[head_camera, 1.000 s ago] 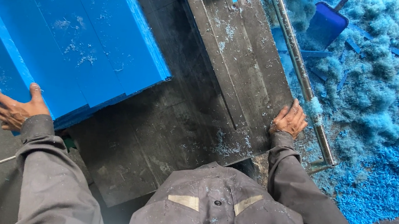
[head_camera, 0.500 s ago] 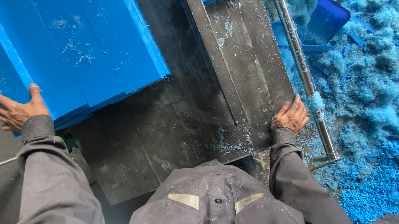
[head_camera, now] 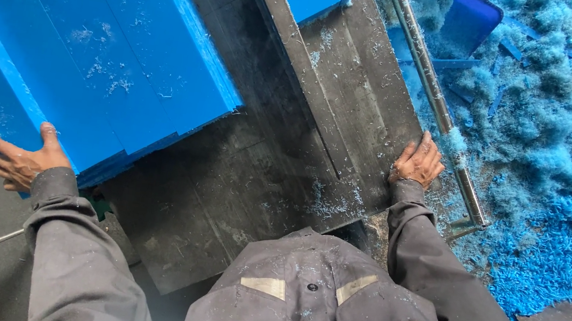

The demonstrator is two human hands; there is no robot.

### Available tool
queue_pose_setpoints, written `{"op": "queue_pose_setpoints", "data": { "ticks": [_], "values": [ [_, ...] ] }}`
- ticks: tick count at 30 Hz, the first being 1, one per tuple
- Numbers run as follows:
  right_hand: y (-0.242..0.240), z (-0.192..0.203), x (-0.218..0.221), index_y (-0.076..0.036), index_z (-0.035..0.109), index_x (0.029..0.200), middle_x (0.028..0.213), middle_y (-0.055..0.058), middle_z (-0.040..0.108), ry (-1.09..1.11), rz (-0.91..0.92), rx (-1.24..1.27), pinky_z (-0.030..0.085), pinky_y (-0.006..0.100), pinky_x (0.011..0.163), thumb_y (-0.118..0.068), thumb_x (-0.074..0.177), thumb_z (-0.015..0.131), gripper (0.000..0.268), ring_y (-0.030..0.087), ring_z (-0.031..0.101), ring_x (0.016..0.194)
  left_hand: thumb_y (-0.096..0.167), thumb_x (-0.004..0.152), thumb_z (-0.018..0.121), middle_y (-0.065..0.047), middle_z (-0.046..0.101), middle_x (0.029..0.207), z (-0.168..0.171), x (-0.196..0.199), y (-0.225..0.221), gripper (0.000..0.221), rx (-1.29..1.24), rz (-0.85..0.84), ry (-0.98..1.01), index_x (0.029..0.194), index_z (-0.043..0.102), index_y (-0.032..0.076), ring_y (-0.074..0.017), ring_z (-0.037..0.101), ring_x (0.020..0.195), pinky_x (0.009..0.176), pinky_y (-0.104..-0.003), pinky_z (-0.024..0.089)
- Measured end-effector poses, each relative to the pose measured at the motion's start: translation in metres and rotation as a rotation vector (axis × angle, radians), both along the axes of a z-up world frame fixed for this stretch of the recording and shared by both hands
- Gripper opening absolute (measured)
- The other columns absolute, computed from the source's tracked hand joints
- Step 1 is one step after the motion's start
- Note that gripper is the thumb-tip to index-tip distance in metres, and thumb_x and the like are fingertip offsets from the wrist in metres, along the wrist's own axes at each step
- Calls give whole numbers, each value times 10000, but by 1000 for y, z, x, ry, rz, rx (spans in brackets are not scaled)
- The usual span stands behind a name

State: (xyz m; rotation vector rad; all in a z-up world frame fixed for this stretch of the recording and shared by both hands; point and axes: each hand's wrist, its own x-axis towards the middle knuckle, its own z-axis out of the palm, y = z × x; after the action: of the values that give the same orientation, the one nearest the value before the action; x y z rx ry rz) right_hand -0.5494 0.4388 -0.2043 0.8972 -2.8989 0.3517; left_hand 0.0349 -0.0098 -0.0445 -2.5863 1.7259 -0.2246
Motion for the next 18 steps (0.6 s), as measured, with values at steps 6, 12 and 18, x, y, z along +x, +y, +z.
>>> {"op": "queue_pose_setpoints", "data": {
  "ticks": [6, 12, 18],
  "values": [
    [-1, 5, 2, -72, 516, 1484, 1282, 142, 607, -8, -1, -17, 360, 447, 890, -211, 1073, 492, 434, 301, 554, 1042, 620, 1168, 800, -252, 230, 1584, 4, -3, 1, 849, -3, -15, -1, 1627, 280, 130, -438, 393, 1382, 1061, -610, 373],
    [0, -1, 0, -75, 519, 1488, 1276, 140, 616, 5, -2, -12, 355, 437, 884, -196, 1061, 505, 444, 296, 555, 1043, 589, 1151, 811, -263, 230, 1592, 2, -2, -1, 853, 1, 2, 24, 1630, 262, 146, -448, 386, 1401, 1089, -624, 354],
    [-4, 13, 4, -65, 519, 1479, 1290, 137, 613, -3, 3, -30, 366, 430, 904, -151, 1033, 538, 455, 298, 562, 1084, 595, 1134, 774, -277, 256, 1575, 9, -8, 3, 833, -11, -17, 24, 1615, 295, 112, -451, 409, 1361, 1031, -602, 377]
  ]
}}
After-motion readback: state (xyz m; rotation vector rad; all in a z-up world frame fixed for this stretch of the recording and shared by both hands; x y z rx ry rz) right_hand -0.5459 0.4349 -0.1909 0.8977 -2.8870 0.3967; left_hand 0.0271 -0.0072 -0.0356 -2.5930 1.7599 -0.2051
